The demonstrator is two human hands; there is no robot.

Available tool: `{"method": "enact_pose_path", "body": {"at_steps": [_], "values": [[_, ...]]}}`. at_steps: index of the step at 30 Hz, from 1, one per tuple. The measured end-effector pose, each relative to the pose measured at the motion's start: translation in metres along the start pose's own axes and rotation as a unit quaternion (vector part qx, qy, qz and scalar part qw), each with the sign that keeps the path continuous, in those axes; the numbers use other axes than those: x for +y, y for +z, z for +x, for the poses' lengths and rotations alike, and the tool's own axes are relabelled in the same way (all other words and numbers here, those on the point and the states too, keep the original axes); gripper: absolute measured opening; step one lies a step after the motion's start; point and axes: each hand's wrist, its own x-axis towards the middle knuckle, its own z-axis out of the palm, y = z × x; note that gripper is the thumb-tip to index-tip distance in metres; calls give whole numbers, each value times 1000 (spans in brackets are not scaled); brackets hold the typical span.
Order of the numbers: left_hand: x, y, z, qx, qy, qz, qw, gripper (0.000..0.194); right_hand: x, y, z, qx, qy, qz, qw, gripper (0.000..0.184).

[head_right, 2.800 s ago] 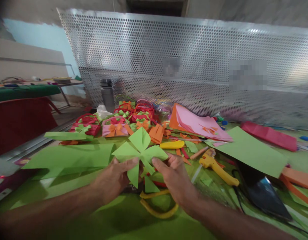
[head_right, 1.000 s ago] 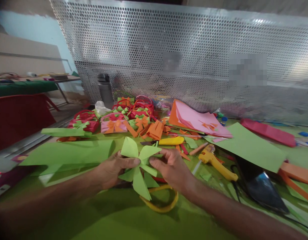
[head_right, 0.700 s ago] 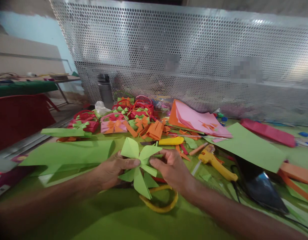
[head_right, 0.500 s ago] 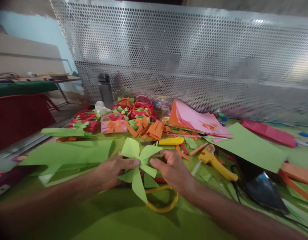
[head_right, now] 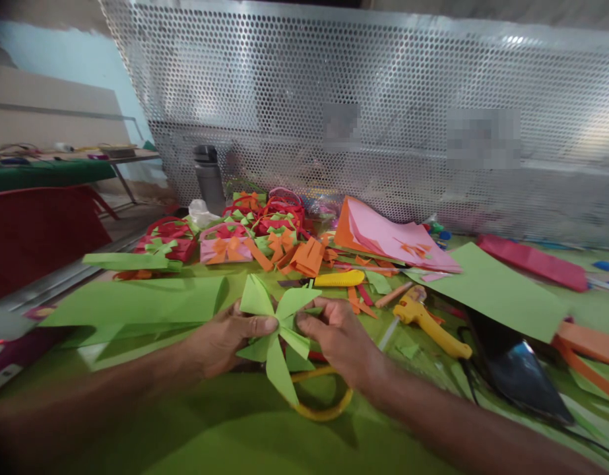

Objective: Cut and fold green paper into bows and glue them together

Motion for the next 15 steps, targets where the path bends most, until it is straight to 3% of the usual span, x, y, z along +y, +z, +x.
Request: {"method": "enact_pose_path", "body": {"at_steps": [6,15], "values": [[-3,-1,0,-8,11,-9,1000,31,4,3,0,-10,15,46,999,9],[-4,0,-1,8,16,2,1000,39,2,9,0,16,85,132,988,18]]}}
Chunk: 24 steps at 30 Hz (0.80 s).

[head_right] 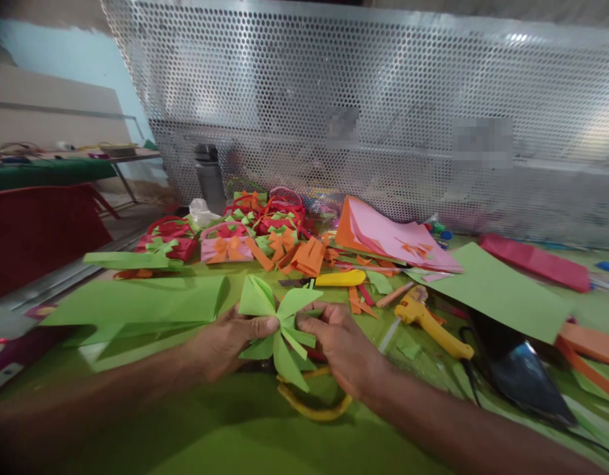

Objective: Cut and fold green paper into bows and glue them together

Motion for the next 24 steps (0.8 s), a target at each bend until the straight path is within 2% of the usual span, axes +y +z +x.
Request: {"method": "enact_pose_path", "body": {"at_steps": [2,5,9,12,14,18,24], "values": [[0,0,0,-1,2,1,1000,40,0,0,1,4,7,2,1000,18],[-1,-3,2,-8,8,5,1000,38,1,-2,1,-19,-16,-6,1000,18],[-5,-8,8,-61,63,27,996,37,1,-6,2,-51,-35,-59,996,19],[-8,-11,10,-78,93,48,991,33,1,-6,1,-56,-65,-85,993,15],[-9,-12,11,-82,98,57,990,32,0,-6,1,-60,-78,-87,991,13],[-9,-12,10,-74,91,57,992,33,1,-4,1,-65,-64,-76,993,8],[-7,-9,9,-66,78,44,994,37,4,-4,2,-58,-44,-33,997,11]]}}
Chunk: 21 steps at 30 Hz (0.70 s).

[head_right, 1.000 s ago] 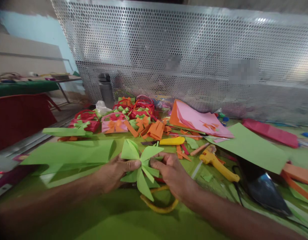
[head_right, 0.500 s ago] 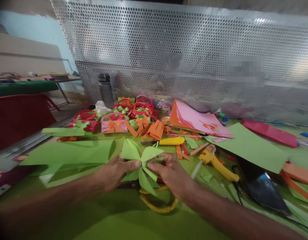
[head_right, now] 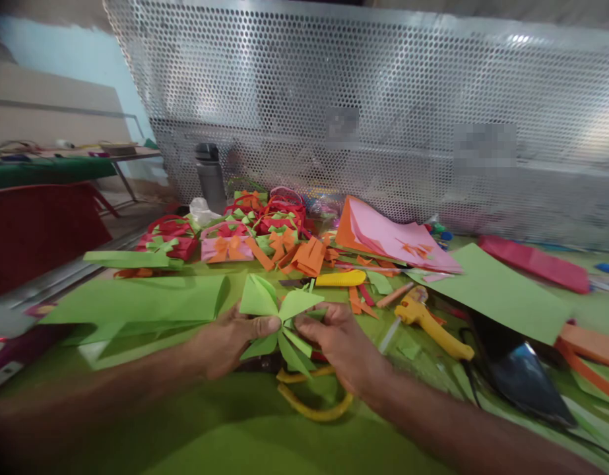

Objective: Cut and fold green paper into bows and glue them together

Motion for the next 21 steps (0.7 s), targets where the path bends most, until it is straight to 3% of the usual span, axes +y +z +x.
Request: {"method": "enact_pose_path", "body": {"at_steps": [4,8,11,14,18,21], "values": [[0,0,1,17,-13,-20,1000,36,0,-3,1,22,-15,-12,1000,14],[-1,-3,3,40,-6,-18,999,35,-7,-17,10,65,-48,-136,987,17],[0,-3,4,73,-18,-16,997,37,-16,-32,21,119,-138,-337,924,17],[2,-1,4,96,-23,-15,995,39,-23,-41,26,160,-174,-410,881,20],[4,1,3,89,-11,-9,996,38,-22,-32,18,90,-156,-423,888,17],[4,2,2,83,-7,-12,996,35,-18,-20,10,41,-119,-368,921,37]]}}
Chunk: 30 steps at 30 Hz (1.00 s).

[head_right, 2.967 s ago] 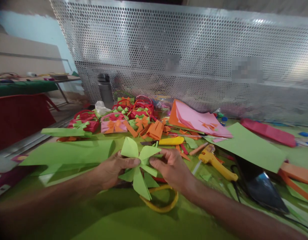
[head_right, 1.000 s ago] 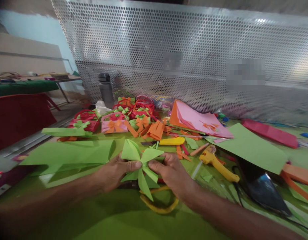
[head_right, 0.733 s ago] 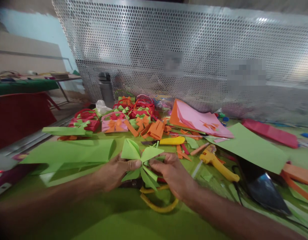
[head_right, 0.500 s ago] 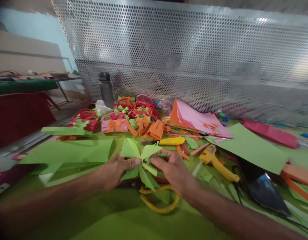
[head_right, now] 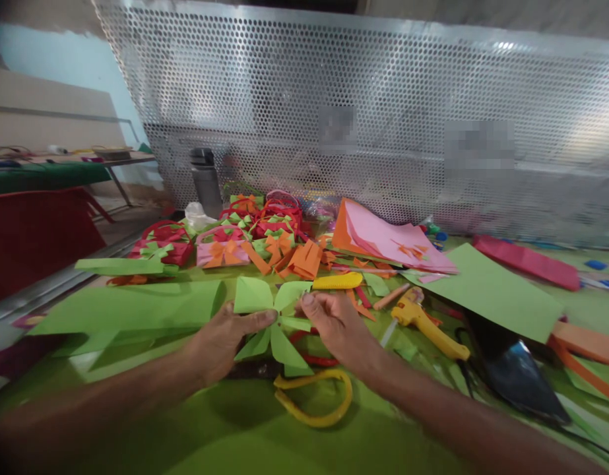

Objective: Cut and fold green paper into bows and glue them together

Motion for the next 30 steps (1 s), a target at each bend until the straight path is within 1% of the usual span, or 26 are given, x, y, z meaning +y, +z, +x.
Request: {"method": "enact_pose_path", "body": {"at_steps": [2,4,6,8,10,13,16,18,20,23,25,26,28,30], "values": [[0,1,-1,17,-16,-6,1000,35,-3,5,-3,-21,21,45,999,38],[1,2,-2,35,-29,-8,999,33,-4,9,-5,-37,38,67,996,32],[2,4,-4,46,-31,-6,998,30,-4,11,-5,-36,48,69,996,24],[1,6,-5,46,-27,-11,999,26,-5,12,-4,-27,54,54,997,19],[0,6,-4,35,-22,-13,999,22,-6,10,-4,-20,53,33,998,18],[2,-1,-1,17,-12,4,1000,19,-6,4,-1,-11,51,8,999,18],[14,-13,4,10,9,42,999,23,-5,-4,2,-18,49,-53,997,16],[26,-20,8,11,20,68,997,26,-5,-9,4,-38,43,-95,994,14],[37,-25,10,-4,28,113,993,27,-8,-11,4,-56,35,-115,991,12],[47,-26,9,-9,14,214,977,29,-15,-8,1,-69,11,-137,988,12],[48,-24,7,-14,4,279,960,28,-20,-3,-3,-70,-25,-156,985,13],[48,-22,5,-27,0,307,951,27,-21,-1,-5,-66,-45,-170,982,14],[46,-18,1,-59,2,357,932,21,-22,3,-7,-54,-77,-198,976,16],[45,-15,-2,-74,7,390,918,12,-21,4,-8,-43,-94,-209,972,16]]}}
